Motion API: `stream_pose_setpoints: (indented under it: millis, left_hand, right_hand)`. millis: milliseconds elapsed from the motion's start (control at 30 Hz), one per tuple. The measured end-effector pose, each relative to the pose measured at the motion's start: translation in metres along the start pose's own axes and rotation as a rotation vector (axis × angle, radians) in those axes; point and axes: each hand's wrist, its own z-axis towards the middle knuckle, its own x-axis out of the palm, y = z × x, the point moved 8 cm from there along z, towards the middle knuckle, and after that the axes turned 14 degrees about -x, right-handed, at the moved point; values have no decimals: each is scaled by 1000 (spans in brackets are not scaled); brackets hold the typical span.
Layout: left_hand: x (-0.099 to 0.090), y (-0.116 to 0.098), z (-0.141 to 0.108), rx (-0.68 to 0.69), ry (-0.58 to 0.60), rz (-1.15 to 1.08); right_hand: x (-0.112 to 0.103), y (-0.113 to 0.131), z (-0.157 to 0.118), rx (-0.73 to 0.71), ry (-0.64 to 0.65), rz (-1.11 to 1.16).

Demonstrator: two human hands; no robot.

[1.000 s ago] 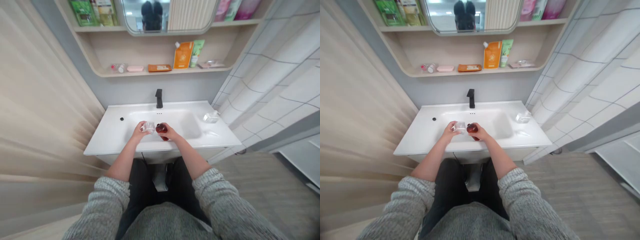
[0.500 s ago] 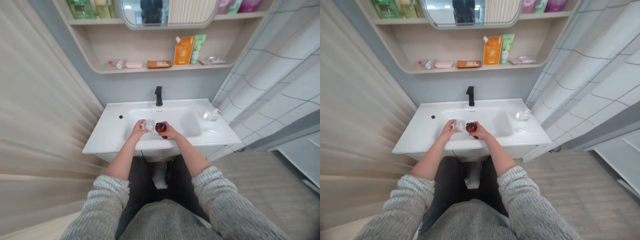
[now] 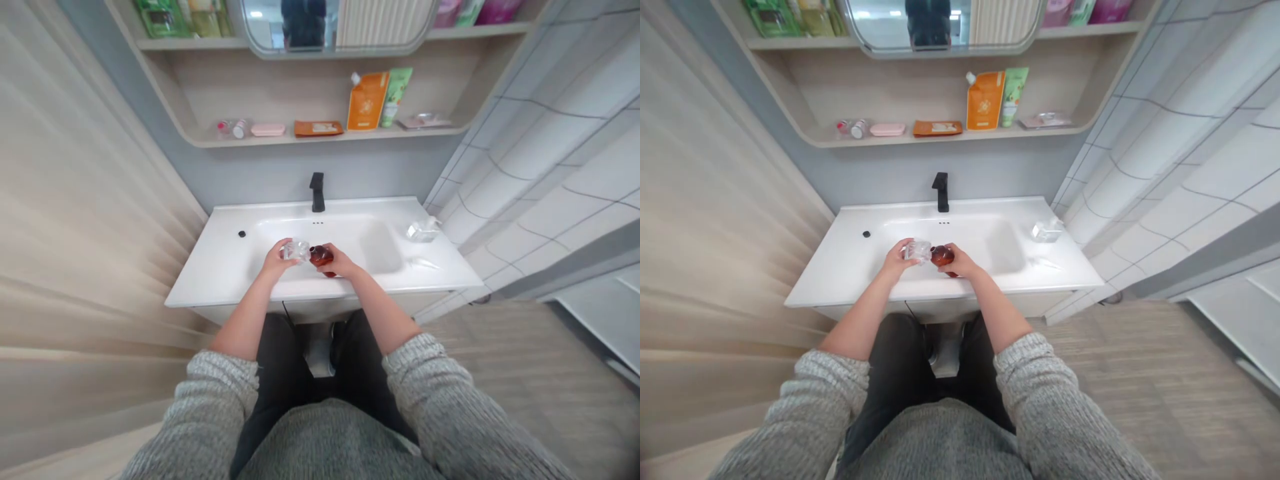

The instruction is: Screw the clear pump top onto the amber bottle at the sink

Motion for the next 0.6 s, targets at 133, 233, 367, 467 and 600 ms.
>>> stream_pose_setpoints:
  millis: [133, 233, 367, 467, 600]
  left_hand:
    - [0, 1, 0, -7, 9, 24]
    - [-2, 0, -1, 14, -1, 57]
    - [-3, -1, -1, 36, -4, 88]
    - [-3, -1, 0, 41, -11, 101]
    - [-4, 0, 1, 45, -42, 104]
  right_hand:
    - [-1, -2, 0, -2, 17, -7]
    - [-5, -2, 1, 5, -6, -42]
    - [-9, 0, 0, 5, -38, -83]
    - [-12, 5, 1, -17, -77, -132]
    - [-14, 9, 1, -28, -100, -185]
